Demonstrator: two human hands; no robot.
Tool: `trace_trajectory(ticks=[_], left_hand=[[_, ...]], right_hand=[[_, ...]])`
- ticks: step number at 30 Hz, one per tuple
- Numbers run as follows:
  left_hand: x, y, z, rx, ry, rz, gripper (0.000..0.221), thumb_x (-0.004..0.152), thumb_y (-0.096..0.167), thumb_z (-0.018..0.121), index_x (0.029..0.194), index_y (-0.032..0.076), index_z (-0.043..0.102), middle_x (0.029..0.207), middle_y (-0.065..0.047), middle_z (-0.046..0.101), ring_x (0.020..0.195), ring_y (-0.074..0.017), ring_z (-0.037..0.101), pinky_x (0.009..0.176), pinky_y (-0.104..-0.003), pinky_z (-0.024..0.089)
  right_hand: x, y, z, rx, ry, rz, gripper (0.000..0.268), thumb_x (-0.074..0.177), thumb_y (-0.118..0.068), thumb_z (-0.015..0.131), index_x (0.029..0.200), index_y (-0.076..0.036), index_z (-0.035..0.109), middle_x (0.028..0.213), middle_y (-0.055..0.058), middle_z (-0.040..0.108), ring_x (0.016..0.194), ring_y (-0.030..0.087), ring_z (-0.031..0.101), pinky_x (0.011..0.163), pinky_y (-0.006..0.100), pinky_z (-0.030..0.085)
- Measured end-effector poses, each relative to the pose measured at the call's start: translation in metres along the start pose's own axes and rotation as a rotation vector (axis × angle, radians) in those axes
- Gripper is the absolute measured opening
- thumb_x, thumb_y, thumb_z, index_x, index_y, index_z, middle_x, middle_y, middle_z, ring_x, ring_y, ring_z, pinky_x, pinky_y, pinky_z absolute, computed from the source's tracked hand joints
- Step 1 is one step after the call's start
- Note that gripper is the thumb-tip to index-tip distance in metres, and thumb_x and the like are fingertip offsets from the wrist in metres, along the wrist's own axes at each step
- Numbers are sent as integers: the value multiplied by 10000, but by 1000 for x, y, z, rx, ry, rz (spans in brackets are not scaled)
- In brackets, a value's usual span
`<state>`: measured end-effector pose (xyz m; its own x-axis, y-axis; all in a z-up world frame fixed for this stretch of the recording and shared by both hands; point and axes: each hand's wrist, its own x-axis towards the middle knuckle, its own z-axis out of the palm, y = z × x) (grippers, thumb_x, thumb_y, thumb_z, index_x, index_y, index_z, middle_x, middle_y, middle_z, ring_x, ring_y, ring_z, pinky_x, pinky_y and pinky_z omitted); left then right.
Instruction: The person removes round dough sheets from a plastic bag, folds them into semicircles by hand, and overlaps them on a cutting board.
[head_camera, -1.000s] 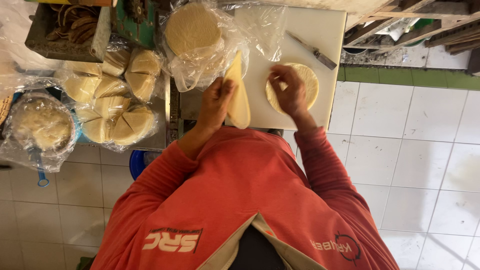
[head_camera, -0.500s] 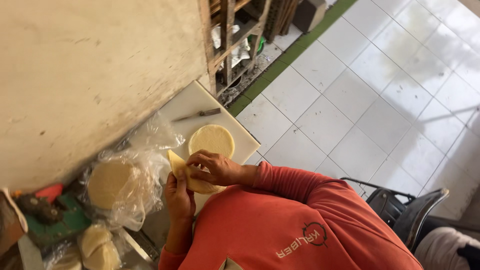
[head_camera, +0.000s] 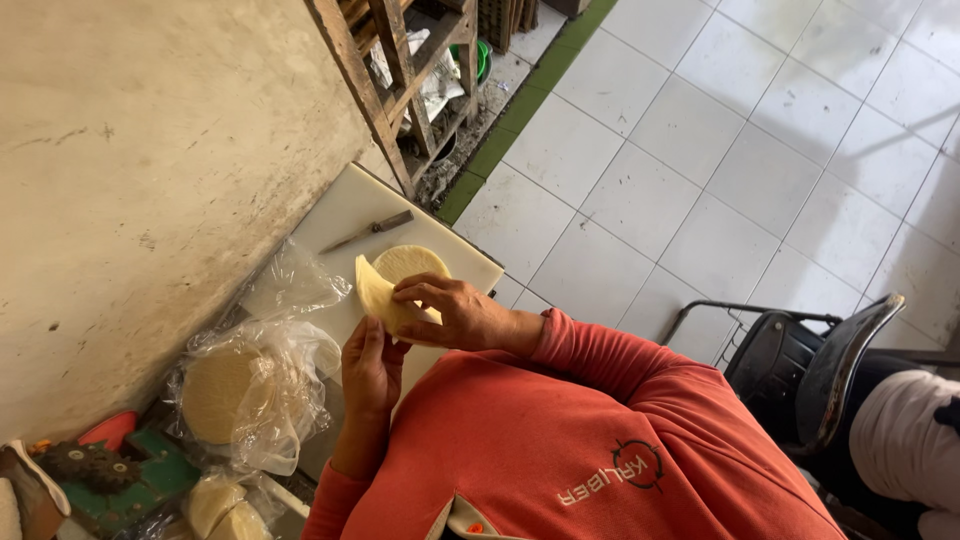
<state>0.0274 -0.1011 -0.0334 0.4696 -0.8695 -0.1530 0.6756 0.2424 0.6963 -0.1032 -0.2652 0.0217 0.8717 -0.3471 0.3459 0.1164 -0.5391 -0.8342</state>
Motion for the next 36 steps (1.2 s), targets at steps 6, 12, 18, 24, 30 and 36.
trace_trajectory(ticks=[6,12,18,24,30,36], left_hand=[[14,-4,21,119,63,-75,245,1100,177,523,1203,-14,636,1029,-42,661,886,-99,658,783,-269,597],[18,-9,44,134,35,-87,265,1109,180,569,1239,-34,657,1043,-48,662,883,-94,636,765,-245,573],[24,-11,60,163,118,-73,300,1074,197,610,1219,-62,650,1088,-76,698,973,-137,689,898,-308,616],[19,2,70,110,98,8,344,1030,254,607,1263,5,654,1074,-53,721,961,-108,691,898,-282,617],[5,2,67,229,130,78,327,1062,267,640,1244,-3,676,1020,-26,698,874,-58,624,790,-224,550],[-1,-2,66,264,118,124,266,1073,263,644,1162,14,676,978,-17,687,888,-62,628,845,-245,556]], right_hand=[[-12,-10,-13,-69,88,47,501,864,-212,841,1248,42,644,1298,195,686,1022,302,759,841,354,654],[-24,-10,-14,-99,192,2,482,864,-181,858,1221,43,625,1280,223,679,1005,294,769,815,327,660],[-24,-23,-21,-64,192,120,304,1005,-132,754,1246,43,697,1322,225,692,1116,301,760,891,333,663],[-12,-30,-26,90,119,136,268,1102,-90,582,1334,24,654,1414,238,645,1189,296,733,956,350,644],[-13,-37,-17,167,63,240,278,1061,-129,645,1299,9,682,1415,227,638,1244,307,694,985,358,625],[-15,-34,-15,310,60,256,254,1069,-125,641,1276,11,696,1448,201,622,1227,238,698,994,337,631]])
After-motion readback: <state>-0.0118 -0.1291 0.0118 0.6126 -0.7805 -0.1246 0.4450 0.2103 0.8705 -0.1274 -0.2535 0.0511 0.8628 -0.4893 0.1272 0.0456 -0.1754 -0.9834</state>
